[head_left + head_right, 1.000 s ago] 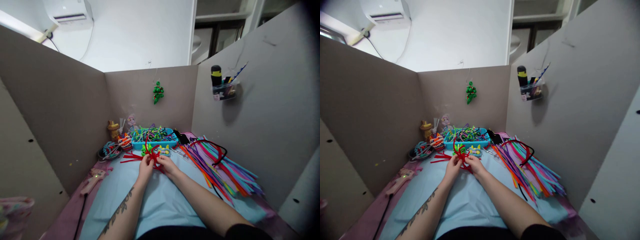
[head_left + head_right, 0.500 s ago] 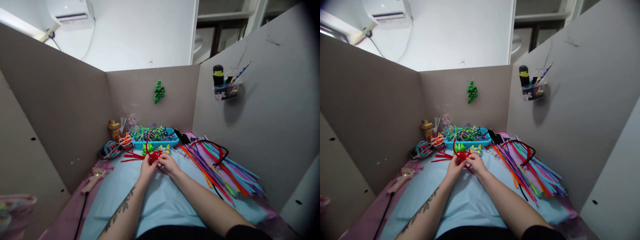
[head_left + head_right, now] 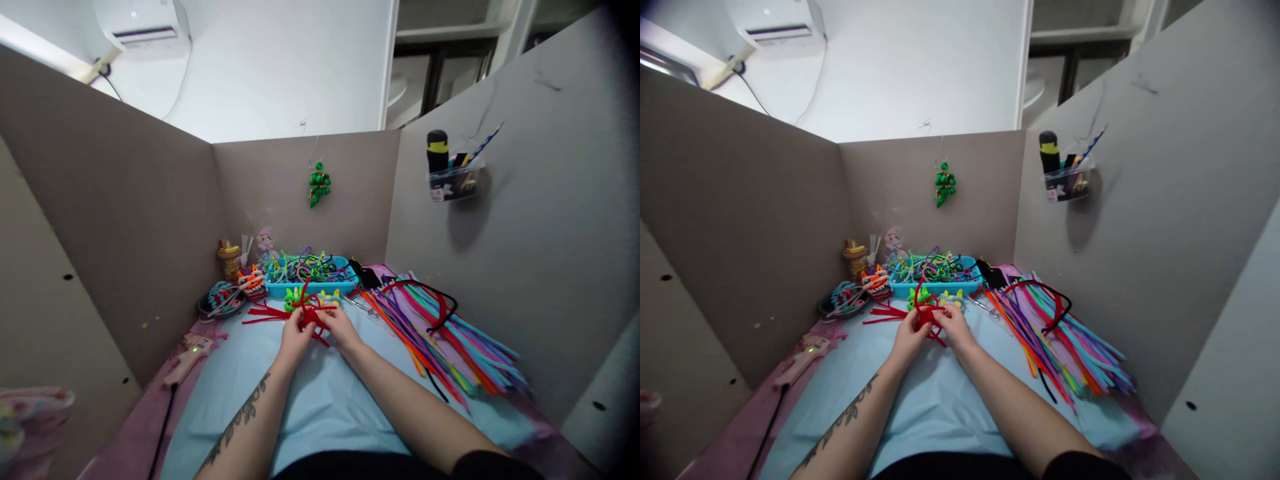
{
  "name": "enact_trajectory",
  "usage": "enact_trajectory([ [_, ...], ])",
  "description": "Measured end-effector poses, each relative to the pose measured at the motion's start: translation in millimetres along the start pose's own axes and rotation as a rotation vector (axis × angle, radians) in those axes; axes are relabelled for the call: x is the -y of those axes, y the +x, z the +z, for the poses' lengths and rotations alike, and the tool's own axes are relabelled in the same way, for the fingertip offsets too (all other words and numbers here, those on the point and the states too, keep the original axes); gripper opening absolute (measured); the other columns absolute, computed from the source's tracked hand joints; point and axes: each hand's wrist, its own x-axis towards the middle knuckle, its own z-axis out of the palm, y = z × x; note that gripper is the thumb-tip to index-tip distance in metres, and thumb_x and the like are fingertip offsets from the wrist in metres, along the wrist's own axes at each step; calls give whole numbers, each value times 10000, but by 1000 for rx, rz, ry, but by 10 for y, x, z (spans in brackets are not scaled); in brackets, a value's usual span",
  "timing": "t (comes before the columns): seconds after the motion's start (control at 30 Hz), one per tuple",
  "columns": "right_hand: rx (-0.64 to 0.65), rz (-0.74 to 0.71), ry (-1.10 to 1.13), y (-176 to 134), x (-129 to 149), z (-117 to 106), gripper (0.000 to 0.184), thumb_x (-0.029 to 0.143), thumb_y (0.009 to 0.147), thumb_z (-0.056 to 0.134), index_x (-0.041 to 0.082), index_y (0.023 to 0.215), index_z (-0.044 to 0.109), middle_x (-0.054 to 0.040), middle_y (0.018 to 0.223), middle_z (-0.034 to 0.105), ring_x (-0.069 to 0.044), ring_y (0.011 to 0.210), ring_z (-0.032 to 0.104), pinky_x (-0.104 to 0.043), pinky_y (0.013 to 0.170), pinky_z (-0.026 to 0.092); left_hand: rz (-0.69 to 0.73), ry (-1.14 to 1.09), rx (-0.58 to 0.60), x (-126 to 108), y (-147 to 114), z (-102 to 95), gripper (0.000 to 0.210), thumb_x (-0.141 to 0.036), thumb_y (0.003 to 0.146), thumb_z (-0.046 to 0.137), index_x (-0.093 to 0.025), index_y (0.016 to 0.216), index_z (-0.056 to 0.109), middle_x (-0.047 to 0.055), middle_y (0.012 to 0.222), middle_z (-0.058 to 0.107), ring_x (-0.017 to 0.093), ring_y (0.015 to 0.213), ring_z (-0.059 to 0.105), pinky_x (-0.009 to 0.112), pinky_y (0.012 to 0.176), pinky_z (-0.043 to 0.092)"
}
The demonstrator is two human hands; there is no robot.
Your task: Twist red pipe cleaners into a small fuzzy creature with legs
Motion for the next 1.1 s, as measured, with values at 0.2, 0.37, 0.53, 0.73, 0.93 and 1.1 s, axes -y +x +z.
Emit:
enact_trajectory([
  [0.2, 69, 202, 163, 29, 22, -30, 198, 263, 494, 740, 161, 555, 582, -1, 560, 600, -132, 551, 521, -266, 581, 391, 11, -1, 31, -6, 7, -18, 342, -133, 602, 641, -168, 942, 639, 71, 931, 677, 216, 865, 613, 319, 793, 456],
  [0.37, 64, 254, 206, 27, 74, -34, 143, 235, 520, 680, 162, 619, 608, -13, 612, 642, -145, 574, 554, -267, 581, 413, -37, -128, 54, 46, 39, -19, 323, -181, 620, 665, -151, 940, 628, 83, 929, 677, 219, 862, 617, 316, 787, 456],
  [0.53, 80, 232, 170, 11, 124, -12, 123, 231, 528, 643, 170, 615, 582, 10, 579, 617, -147, 563, 546, -264, 566, 398, -101, -226, 65, 60, 50, -41, 350, -202, 606, 689, -147, 946, 622, 80, 921, 683, 218, 859, 619, 316, 784, 454],
  [0.73, 23, 250, 218, -5, 148, 15, 153, 190, 493, 604, 181, 642, 573, 28, 563, 593, -134, 541, 519, -244, 539, 368, -146, -263, 11, 46, 46, -49, 387, -206, 578, 706, -149, 953, 625, 76, 922, 687, 222, 871, 620, 320, 794, 448],
  [0.93, 116, 234, 213, -15, 143, 0, 114, 207, 513, 627, 167, 610, 583, 18, 559, 601, -110, 493, 480, -236, 505, 343, -174, -324, 92, -3, 35, -35, 392, -182, 553, 724, -142, 935, 646, 88, 938, 692, 238, 904, 616, 331, 828, 435],
  [1.1, 198, 270, 211, -14, 132, -43, 181, 281, 538, 704, 148, 614, 608, -3, 589, 622, -129, 533, 514, -253, 540, 356, -161, -289, 118, 34, 60, -64, 418, -232, 579, 712, -135, 980, 643, 92, 940, 690, 246, 909, 608, 351, 848, 427],
])
